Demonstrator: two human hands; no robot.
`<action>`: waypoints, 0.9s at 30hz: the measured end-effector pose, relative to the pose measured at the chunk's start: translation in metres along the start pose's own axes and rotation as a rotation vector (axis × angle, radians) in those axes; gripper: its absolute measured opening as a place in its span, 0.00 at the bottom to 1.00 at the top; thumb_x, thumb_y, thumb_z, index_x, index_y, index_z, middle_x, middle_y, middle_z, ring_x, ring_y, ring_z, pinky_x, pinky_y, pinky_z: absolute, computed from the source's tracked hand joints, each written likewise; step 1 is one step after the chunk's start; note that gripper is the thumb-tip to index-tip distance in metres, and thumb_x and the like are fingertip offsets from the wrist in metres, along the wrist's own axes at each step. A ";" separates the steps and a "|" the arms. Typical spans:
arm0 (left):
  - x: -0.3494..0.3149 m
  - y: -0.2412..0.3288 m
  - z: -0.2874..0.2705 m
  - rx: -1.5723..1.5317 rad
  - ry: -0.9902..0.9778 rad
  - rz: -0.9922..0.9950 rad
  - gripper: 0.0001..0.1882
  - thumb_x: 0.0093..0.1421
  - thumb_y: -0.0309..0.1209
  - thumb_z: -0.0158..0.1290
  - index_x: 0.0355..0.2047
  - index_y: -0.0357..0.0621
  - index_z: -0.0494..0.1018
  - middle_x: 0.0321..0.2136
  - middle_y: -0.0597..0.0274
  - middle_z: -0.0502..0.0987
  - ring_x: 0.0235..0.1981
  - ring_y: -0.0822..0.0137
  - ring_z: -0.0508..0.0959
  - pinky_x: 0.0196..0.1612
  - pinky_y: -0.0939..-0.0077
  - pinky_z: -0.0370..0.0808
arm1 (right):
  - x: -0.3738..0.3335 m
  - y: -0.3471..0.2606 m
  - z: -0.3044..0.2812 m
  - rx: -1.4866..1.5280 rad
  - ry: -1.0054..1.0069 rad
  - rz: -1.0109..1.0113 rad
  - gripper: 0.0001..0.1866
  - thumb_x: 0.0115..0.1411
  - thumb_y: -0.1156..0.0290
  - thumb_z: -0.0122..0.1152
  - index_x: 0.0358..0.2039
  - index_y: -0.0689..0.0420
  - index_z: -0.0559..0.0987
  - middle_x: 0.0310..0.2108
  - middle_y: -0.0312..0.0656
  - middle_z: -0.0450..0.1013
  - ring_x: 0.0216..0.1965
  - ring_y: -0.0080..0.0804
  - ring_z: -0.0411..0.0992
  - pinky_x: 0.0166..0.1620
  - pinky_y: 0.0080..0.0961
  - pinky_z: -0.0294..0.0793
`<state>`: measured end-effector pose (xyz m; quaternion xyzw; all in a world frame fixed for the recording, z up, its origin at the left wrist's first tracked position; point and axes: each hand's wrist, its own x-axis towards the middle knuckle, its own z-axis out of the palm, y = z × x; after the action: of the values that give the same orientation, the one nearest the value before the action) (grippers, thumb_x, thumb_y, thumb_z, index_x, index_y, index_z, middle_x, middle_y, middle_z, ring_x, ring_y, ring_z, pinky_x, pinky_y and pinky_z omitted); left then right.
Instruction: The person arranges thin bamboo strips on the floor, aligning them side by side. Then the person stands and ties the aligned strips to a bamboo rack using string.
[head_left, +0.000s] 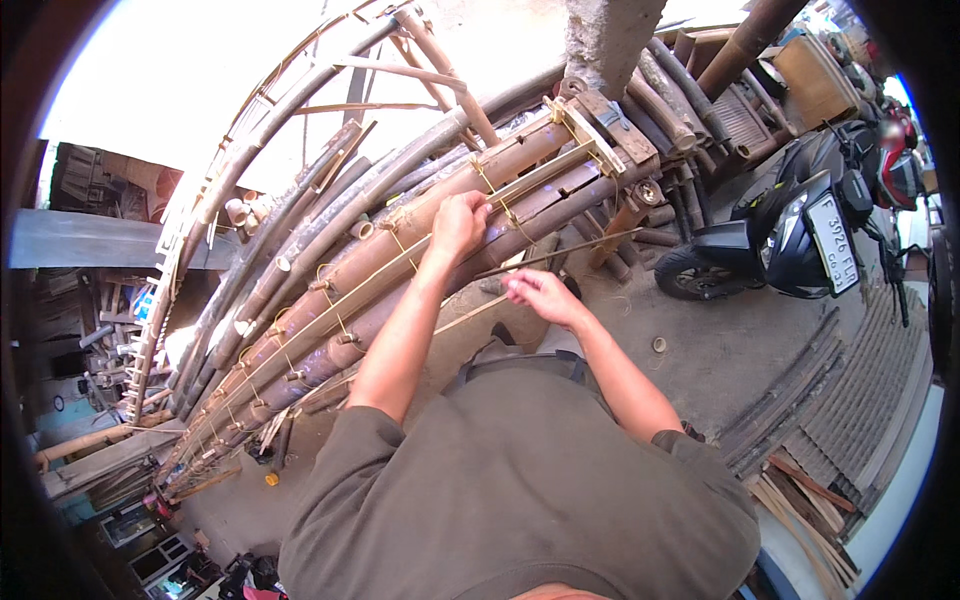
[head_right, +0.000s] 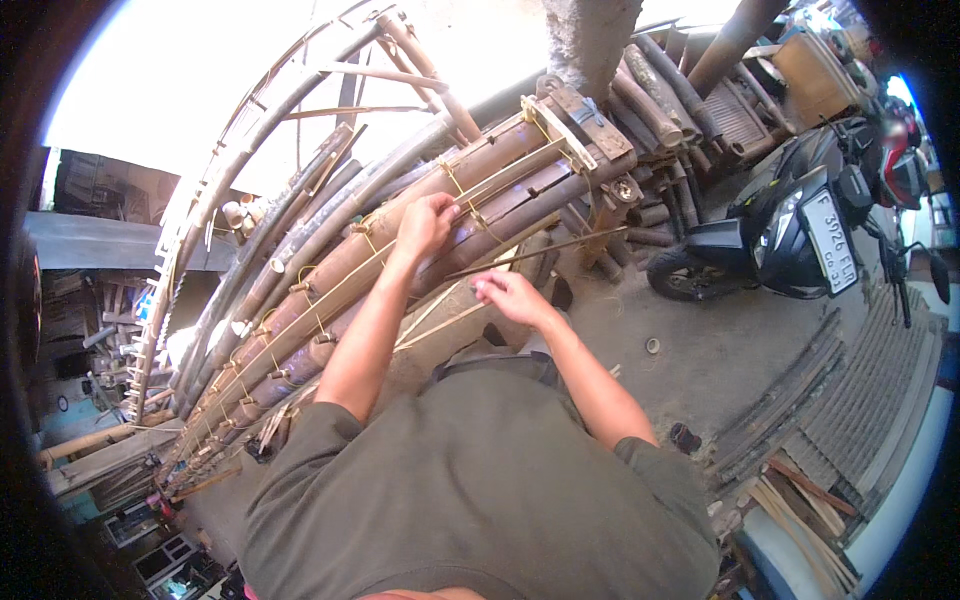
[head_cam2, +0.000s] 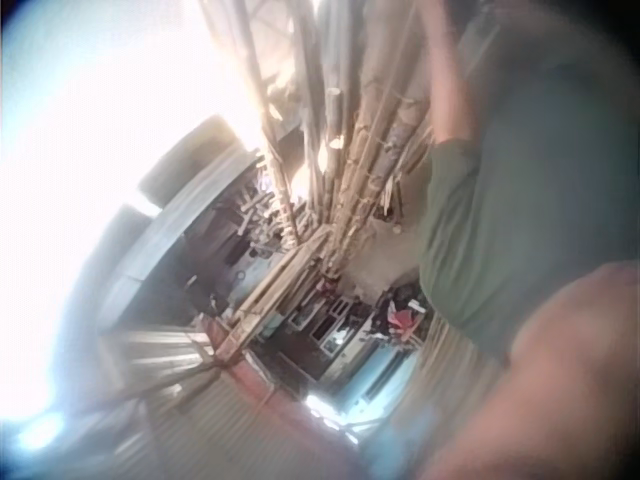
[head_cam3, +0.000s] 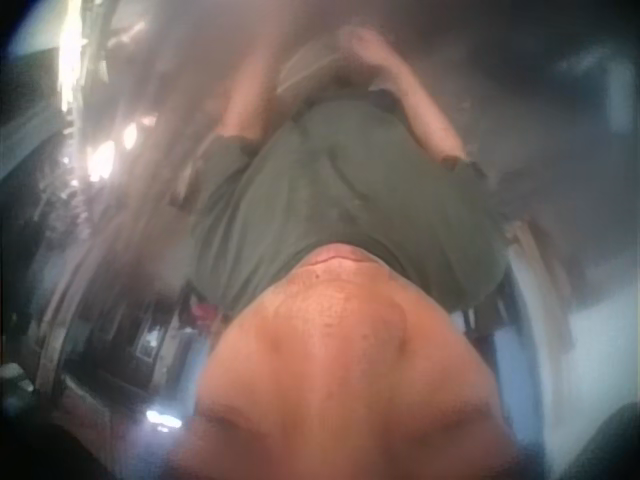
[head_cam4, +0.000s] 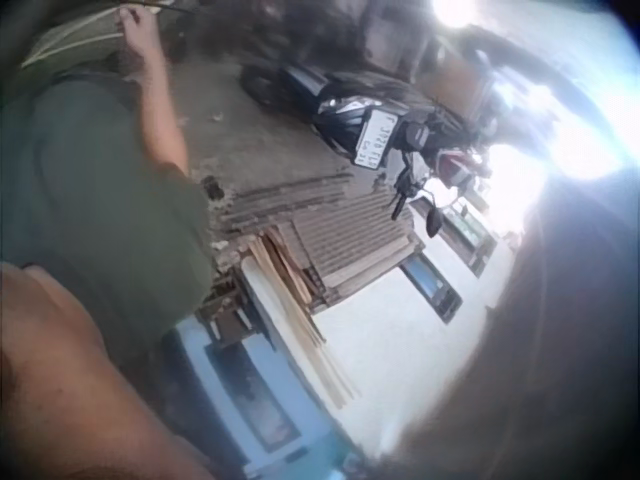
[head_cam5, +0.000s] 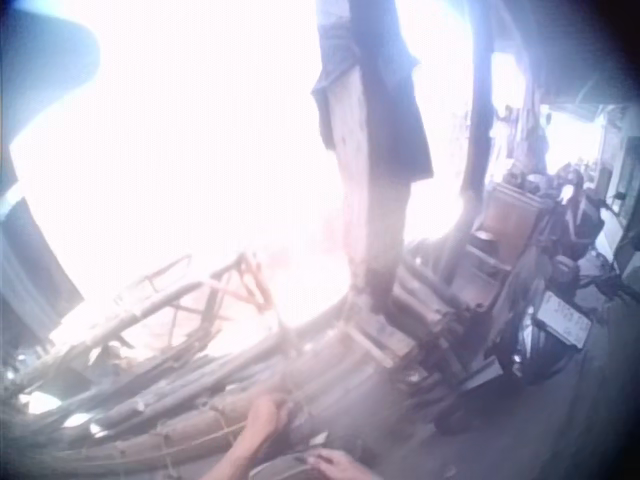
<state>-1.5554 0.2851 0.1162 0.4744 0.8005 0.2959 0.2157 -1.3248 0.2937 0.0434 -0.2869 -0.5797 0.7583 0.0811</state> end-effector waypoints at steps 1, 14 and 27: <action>-0.002 0.004 0.006 -0.004 0.039 -0.032 0.11 0.60 0.36 0.57 0.39 0.46 0.81 0.33 0.48 0.82 0.38 0.47 0.82 0.44 0.55 0.76 | 0.008 -0.014 0.002 0.274 -0.001 0.072 0.20 0.68 0.55 0.54 0.53 0.56 0.77 0.36 0.35 0.77 0.37 0.26 0.75 0.43 0.28 0.76; -0.001 -0.020 0.031 0.116 0.188 0.233 0.14 0.70 0.38 0.46 0.44 0.41 0.74 0.31 0.40 0.79 0.35 0.46 0.80 0.39 0.52 0.73 | 0.141 -0.231 0.054 -1.276 -0.203 -0.270 0.26 0.63 0.42 0.55 0.46 0.51 0.83 0.42 0.48 0.80 0.45 0.45 0.78 0.53 0.41 0.71; -0.005 0.026 0.020 0.083 0.185 -0.003 0.12 0.68 0.37 0.48 0.36 0.48 0.79 0.23 0.47 0.77 0.28 0.51 0.78 0.45 0.57 0.66 | 0.028 -0.067 -0.033 -0.988 -0.230 -0.625 0.21 0.64 0.63 0.53 0.16 0.59 0.73 0.19 0.54 0.71 0.27 0.56 0.72 0.38 0.45 0.72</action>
<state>-1.5235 0.2956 0.1195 0.4523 0.8293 0.3047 0.1216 -1.3442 0.3550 0.0906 -0.0226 -0.9259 0.3652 0.0941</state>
